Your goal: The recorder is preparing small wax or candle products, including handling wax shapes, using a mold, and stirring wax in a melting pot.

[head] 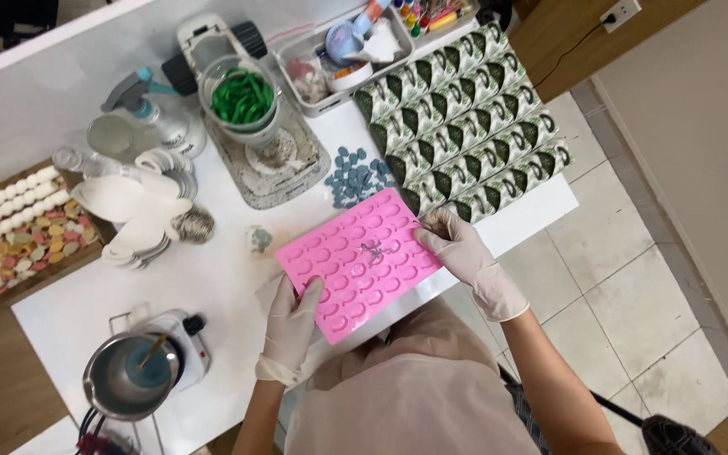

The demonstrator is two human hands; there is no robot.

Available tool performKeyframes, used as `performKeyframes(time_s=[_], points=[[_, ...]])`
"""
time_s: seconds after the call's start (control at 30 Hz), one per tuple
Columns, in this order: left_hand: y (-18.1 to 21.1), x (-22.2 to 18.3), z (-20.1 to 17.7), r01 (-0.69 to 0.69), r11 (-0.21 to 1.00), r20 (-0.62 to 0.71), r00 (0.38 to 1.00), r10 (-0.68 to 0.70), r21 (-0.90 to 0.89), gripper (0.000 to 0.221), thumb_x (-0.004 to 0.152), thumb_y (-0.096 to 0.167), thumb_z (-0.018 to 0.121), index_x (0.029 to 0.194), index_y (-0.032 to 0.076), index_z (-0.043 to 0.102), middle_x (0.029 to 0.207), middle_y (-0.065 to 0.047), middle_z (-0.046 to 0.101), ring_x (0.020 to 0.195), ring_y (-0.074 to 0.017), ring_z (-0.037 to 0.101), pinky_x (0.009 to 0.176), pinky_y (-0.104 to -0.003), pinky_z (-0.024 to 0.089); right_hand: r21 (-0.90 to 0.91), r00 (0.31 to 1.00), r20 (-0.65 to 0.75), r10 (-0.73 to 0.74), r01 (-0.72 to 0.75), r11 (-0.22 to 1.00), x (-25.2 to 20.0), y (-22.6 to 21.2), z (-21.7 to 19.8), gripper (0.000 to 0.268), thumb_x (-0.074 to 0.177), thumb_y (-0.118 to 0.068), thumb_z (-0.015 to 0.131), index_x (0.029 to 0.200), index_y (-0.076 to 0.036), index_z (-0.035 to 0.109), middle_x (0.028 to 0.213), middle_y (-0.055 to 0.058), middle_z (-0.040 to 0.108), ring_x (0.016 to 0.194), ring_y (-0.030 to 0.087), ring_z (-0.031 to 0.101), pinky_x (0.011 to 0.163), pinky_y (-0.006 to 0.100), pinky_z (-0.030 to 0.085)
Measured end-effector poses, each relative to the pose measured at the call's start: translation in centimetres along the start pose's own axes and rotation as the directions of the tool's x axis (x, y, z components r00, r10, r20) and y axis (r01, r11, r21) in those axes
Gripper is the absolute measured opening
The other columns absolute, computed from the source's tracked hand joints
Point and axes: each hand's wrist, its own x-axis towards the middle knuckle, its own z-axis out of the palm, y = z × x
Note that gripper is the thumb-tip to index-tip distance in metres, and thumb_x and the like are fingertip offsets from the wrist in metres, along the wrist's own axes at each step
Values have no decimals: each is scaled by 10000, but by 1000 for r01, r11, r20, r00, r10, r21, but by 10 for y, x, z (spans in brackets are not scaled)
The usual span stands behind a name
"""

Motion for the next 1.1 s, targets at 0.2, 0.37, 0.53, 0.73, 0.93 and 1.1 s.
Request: performKeyframes(time_s=[0.2,0.37,0.53,0.73,0.93,1.1], points=[[58,98,93,-41,996,70,996,47,-81,403,997,142,591,1383,35,549,1210,-13,675,1025,-79,638,893,-255,542,106,998,-60,5,1,994,83,-27,-84,201,944,-246,718,999,-61,663,811,-45,631,717,58,536,617,242,451],[57,235,189,73,950,106,993,-42,-305,314,1016,158,607,1305,36,602,1109,-52,674,959,-131,638,830,-311,555,26,990,-137,-39,43,999,197,-27,-189,221,971,-253,700,1023,-41,671,827,-33,615,734,60,513,629,242,428],[55,359,265,206,893,136,977,-165,-399,317,964,179,642,1271,111,606,1099,5,675,989,-125,642,839,-336,563,47,996,-71,-48,51,998,338,-25,-268,304,954,-278,694,1114,-21,667,900,-28,686,787,60,588,694,230,483],[24,474,303,200,904,-10,975,-220,-377,259,984,146,645,1222,66,583,1044,-73,696,910,-201,707,781,-446,606,-116,974,-67,218,-225,967,455,-46,-281,427,894,-368,701,1222,-112,609,893,9,675,727,119,562,610,301,437],[-37,558,277,222,670,124,974,-191,-709,128,1051,80,687,1149,39,615,962,-53,640,782,-170,652,731,-358,634,-21,920,76,385,-385,923,533,-19,-279,244,910,-354,660,1007,-130,649,782,-39,597,633,119,515,547,294,413],[30,511,293,313,744,-34,912,-410,-591,122,988,153,619,1084,86,653,1007,-51,722,849,-165,737,688,-321,642,-5,920,111,377,-378,926,533,-21,-273,238,915,-329,650,1038,-125,660,758,-37,584,591,105,501,527,294,413]])
